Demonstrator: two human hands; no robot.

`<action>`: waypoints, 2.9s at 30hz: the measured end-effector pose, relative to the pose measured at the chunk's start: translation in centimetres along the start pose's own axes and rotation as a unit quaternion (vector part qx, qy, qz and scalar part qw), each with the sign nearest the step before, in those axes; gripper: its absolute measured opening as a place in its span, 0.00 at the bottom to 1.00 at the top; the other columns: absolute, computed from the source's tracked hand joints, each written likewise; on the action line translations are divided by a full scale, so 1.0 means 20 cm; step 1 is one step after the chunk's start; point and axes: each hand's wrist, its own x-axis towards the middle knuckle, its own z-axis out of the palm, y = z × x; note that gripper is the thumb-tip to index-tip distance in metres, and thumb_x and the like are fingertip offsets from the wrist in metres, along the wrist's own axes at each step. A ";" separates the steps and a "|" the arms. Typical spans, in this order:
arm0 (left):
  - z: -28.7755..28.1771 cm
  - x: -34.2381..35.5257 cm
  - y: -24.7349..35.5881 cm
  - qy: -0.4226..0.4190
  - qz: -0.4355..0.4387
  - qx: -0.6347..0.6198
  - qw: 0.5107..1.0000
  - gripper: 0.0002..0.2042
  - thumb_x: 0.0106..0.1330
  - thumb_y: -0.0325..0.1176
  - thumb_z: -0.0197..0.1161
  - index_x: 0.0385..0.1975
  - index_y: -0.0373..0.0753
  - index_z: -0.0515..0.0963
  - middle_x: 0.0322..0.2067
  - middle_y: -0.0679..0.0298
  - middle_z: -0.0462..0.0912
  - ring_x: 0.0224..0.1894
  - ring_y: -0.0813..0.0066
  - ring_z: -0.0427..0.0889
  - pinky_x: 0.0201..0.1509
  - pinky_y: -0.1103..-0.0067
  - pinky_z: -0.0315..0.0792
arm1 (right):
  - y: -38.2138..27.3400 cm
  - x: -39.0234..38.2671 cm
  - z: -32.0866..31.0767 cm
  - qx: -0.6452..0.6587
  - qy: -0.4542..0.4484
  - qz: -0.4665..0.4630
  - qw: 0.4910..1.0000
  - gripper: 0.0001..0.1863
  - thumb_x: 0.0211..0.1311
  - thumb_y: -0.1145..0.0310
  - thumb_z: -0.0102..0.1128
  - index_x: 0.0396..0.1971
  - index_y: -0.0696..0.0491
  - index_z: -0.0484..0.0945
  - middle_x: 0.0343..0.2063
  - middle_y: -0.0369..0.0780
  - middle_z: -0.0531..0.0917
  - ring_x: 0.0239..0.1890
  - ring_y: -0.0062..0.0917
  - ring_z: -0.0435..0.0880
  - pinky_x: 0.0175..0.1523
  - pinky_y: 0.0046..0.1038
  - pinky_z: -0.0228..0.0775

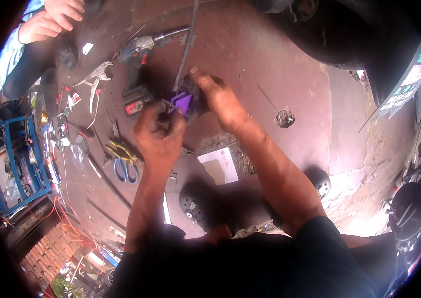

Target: The person uses a metal bar to pry open a brake caliper, unboxes new brake pads, fits them together with a spring clip by hand, and inserts the brake pads into the caliper.

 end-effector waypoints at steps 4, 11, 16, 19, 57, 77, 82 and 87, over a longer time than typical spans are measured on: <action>-0.02 0.02 0.04 0.006 0.057 0.044 0.997 0.09 0.49 0.22 0.65 0.30 0.35 0.74 0.24 0.56 0.76 0.21 0.61 0.79 0.23 0.70 0.72 | -0.01 -0.01 0.02 -0.016 0.010 0.000 1.000 0.27 0.68 0.47 0.45 0.46 0.58 0.76 0.36 0.38 0.81 0.36 0.22 0.78 0.45 0.26 0.71; 0.01 0.03 0.03 0.003 0.036 0.031 0.999 0.09 0.49 0.24 0.65 0.30 0.37 0.74 0.24 0.56 0.75 0.20 0.59 0.77 0.22 0.67 0.69 | -0.02 -0.01 0.05 -0.031 0.013 -0.030 0.999 0.29 0.67 0.44 0.47 0.45 0.59 0.77 0.34 0.38 0.80 0.33 0.20 0.77 0.41 0.23 0.70; 0.01 0.04 0.03 0.002 0.058 0.112 0.992 0.10 0.49 0.24 0.66 0.31 0.36 0.75 0.25 0.56 0.75 0.22 0.56 0.76 0.24 0.64 0.69 | -0.05 -0.04 0.07 -0.069 0.038 -0.021 0.997 0.28 0.67 0.44 0.45 0.38 0.59 0.77 0.28 0.39 0.80 0.29 0.22 0.76 0.37 0.25 0.68; 0.02 0.03 0.04 0.015 0.022 0.084 0.996 0.11 0.47 0.24 0.67 0.32 0.36 0.75 0.29 0.56 0.75 0.28 0.56 0.76 0.30 0.64 0.69 | -0.02 0.00 0.06 -0.070 0.020 -0.047 0.996 0.28 0.68 0.44 0.45 0.36 0.58 0.77 0.26 0.37 0.78 0.27 0.21 0.75 0.35 0.25 0.67; -0.03 -0.01 0.09 0.005 0.075 0.132 0.988 0.13 0.54 0.22 0.67 0.41 0.34 0.81 0.34 0.56 0.77 0.36 0.59 0.78 0.39 0.70 0.73 | -0.01 -0.06 0.13 -0.019 0.054 -0.053 0.997 0.24 0.67 0.48 0.45 0.43 0.56 0.77 0.30 0.34 0.80 0.29 0.15 0.75 0.34 0.18 0.66; -0.06 -0.01 0.09 -0.030 0.122 0.173 0.977 0.13 0.57 0.20 0.61 0.43 0.33 0.81 0.40 0.56 0.78 0.44 0.57 0.75 0.47 0.68 0.71 | 0.00 -0.07 0.15 0.034 0.049 -0.036 0.998 0.25 0.67 0.46 0.48 0.44 0.55 0.77 0.32 0.34 0.81 0.31 0.17 0.77 0.35 0.20 0.67; -0.04 -0.04 0.14 -0.051 0.100 0.273 0.956 0.19 0.58 0.29 0.62 0.51 0.33 0.77 0.45 0.55 0.72 0.44 0.56 0.69 0.48 0.67 0.67 | 0.03 -0.05 0.13 0.046 0.009 -0.087 0.995 0.28 0.61 0.46 0.55 0.44 0.59 0.76 0.33 0.38 0.78 0.30 0.21 0.76 0.35 0.22 0.70; -0.05 -0.11 0.12 -0.043 0.101 0.275 0.955 0.26 0.56 0.32 0.65 0.57 0.35 0.72 0.48 0.54 0.69 0.47 0.57 0.67 0.53 0.66 0.62 | 0.05 -0.06 0.13 0.081 -0.034 -0.082 0.993 0.28 0.58 0.46 0.57 0.45 0.58 0.76 0.33 0.38 0.78 0.30 0.21 0.76 0.35 0.22 0.69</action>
